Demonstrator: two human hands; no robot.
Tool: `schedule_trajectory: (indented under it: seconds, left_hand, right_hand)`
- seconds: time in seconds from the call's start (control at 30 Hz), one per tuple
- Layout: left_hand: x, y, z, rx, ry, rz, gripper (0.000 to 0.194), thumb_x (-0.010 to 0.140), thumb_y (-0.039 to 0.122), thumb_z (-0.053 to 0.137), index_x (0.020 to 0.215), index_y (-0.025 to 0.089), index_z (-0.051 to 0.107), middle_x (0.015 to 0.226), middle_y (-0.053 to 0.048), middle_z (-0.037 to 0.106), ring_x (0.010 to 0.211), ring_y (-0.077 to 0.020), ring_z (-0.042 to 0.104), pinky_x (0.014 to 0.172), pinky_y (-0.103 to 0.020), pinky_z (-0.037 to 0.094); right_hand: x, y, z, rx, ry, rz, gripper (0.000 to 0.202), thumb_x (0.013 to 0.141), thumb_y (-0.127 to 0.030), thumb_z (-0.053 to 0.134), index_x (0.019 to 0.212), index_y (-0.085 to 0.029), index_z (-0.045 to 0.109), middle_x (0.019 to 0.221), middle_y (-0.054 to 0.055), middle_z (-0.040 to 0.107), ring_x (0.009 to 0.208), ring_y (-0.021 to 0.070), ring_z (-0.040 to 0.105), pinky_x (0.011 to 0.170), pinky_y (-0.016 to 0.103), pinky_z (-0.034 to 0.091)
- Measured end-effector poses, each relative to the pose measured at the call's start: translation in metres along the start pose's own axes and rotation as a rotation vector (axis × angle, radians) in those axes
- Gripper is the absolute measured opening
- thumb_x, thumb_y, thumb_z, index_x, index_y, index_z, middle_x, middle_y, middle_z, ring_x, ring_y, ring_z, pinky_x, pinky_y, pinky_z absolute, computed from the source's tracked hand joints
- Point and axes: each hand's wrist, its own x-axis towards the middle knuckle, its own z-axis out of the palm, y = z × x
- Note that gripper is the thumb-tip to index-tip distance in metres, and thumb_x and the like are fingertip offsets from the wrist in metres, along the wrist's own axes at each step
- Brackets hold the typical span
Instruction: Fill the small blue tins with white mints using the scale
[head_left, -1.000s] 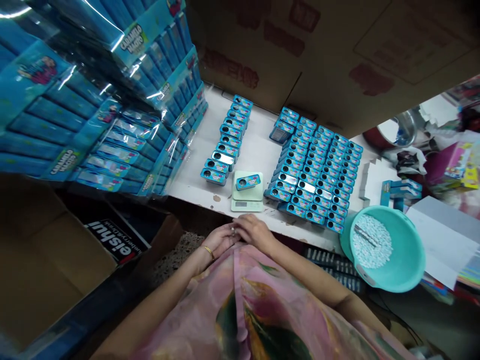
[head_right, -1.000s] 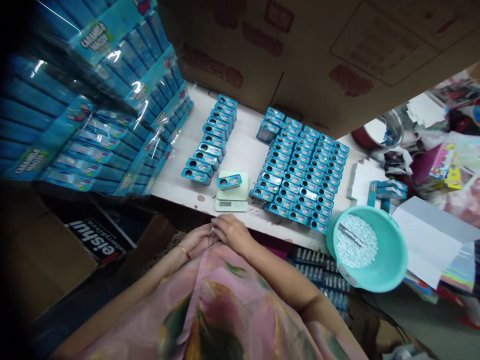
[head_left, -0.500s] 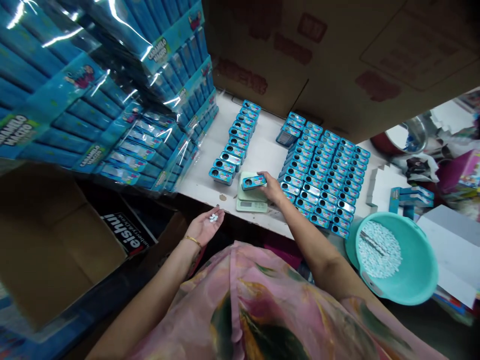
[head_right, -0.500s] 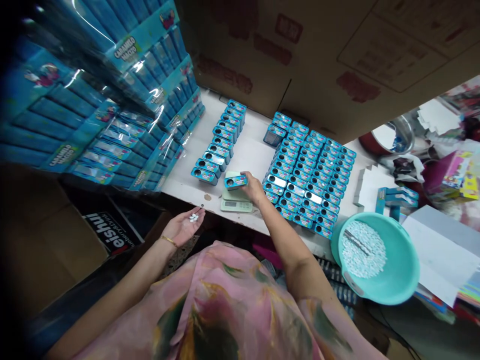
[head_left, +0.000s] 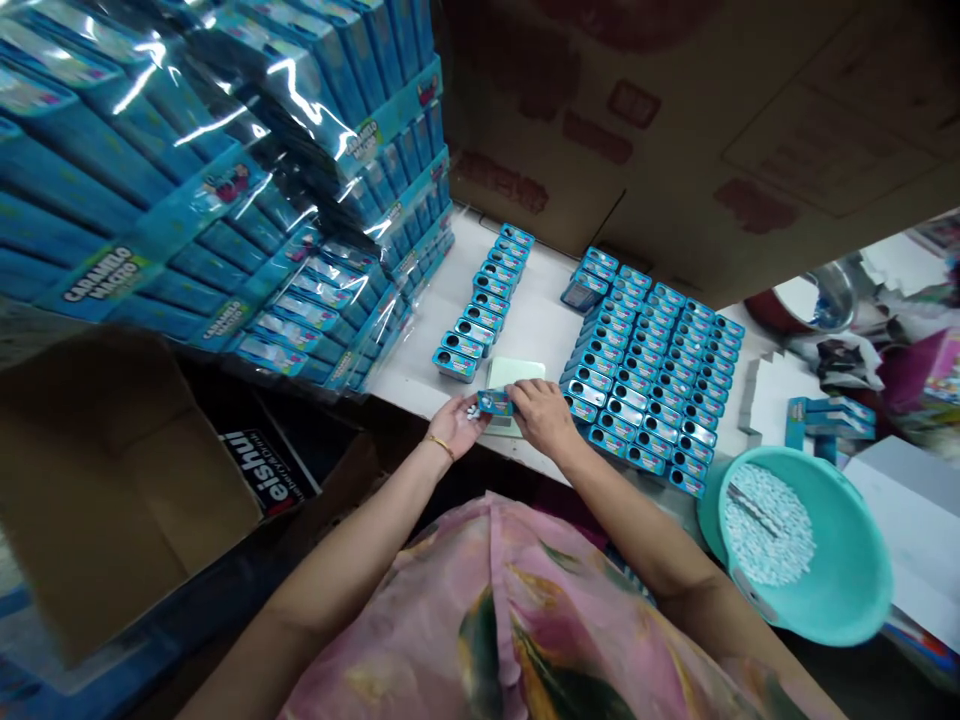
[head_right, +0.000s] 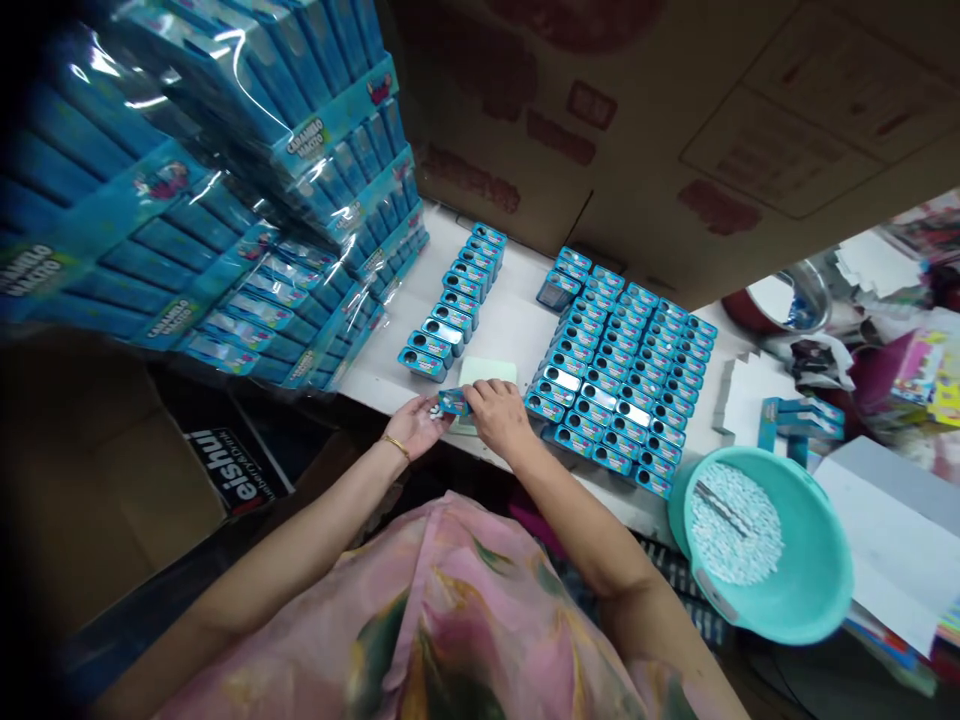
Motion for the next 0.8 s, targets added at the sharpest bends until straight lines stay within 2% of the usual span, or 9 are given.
schedule_trajectory:
  seconds: [0.17,0.33,0.6,0.7,0.8]
  left_hand:
    - [0.000,-0.005,0.008,0.020,0.017,-0.016,0.019,0.080,0.020,0.039,0.070,0.012,0.054,0.065,-0.008,0.058,0.062,-0.0167,0.057,0.059,-0.031,0.049]
    - [0.001,-0.006,0.009,0.012,0.004,-0.028,0.019,0.079,0.018,0.039,0.079,0.009,0.056,0.069,-0.011,0.059,0.066,-0.0173,0.057,0.061,-0.030,0.049]
    - [0.006,-0.008,0.013,0.029,0.001,-0.018,0.017,0.078,0.015,0.040,0.081,0.009,0.056,0.066,-0.009,0.058,0.064,-0.0167,0.057,0.060,-0.031,0.050]
    - [0.007,-0.007,0.013,0.033,-0.033,-0.008,0.018,0.079,0.013,0.039,0.079,0.008,0.056,0.068,-0.010,0.058,0.064,-0.0156,0.058,0.060,-0.028,0.050]
    - [0.007,-0.002,0.008,0.040,-0.028,-0.007,0.017,0.079,0.012,0.040,0.081,0.008,0.057,0.071,-0.010,0.059,0.067,-0.0155,0.059,0.060,-0.026,0.051]
  right_hand:
    - [-0.005,0.001,-0.001,-0.084,0.014,-0.011,0.030,0.083,-0.017,0.037,0.112,-0.019,0.045,0.104,0.009,0.053,0.095,0.0213,0.041,0.078,0.034,0.028]
    - [-0.009,0.007,0.003,-0.120,0.000,0.001,0.029,0.084,-0.016,0.036,0.110,-0.019,0.047,0.100,0.007,0.055,0.091,0.0207,0.041,0.076,0.034,0.028]
    - [-0.014,0.006,0.003,-0.075,0.048,0.000,0.031,0.084,-0.017,0.037,0.113,-0.020,0.046,0.105,0.008,0.054,0.095,0.0213,0.041,0.079,0.035,0.029]
    - [-0.014,0.015,0.012,0.022,0.077,0.069,0.032,0.080,-0.016,0.042,0.112,-0.020,0.047,0.105,0.008,0.054,0.096,0.0220,0.043,0.079,0.035,0.031]
    - [-0.009,0.029,0.028,0.274,0.181,0.198,0.032,0.076,-0.016,0.046,0.108,-0.018,0.049,0.104,0.007,0.054,0.096,0.0207,0.046,0.080,0.032,0.035]
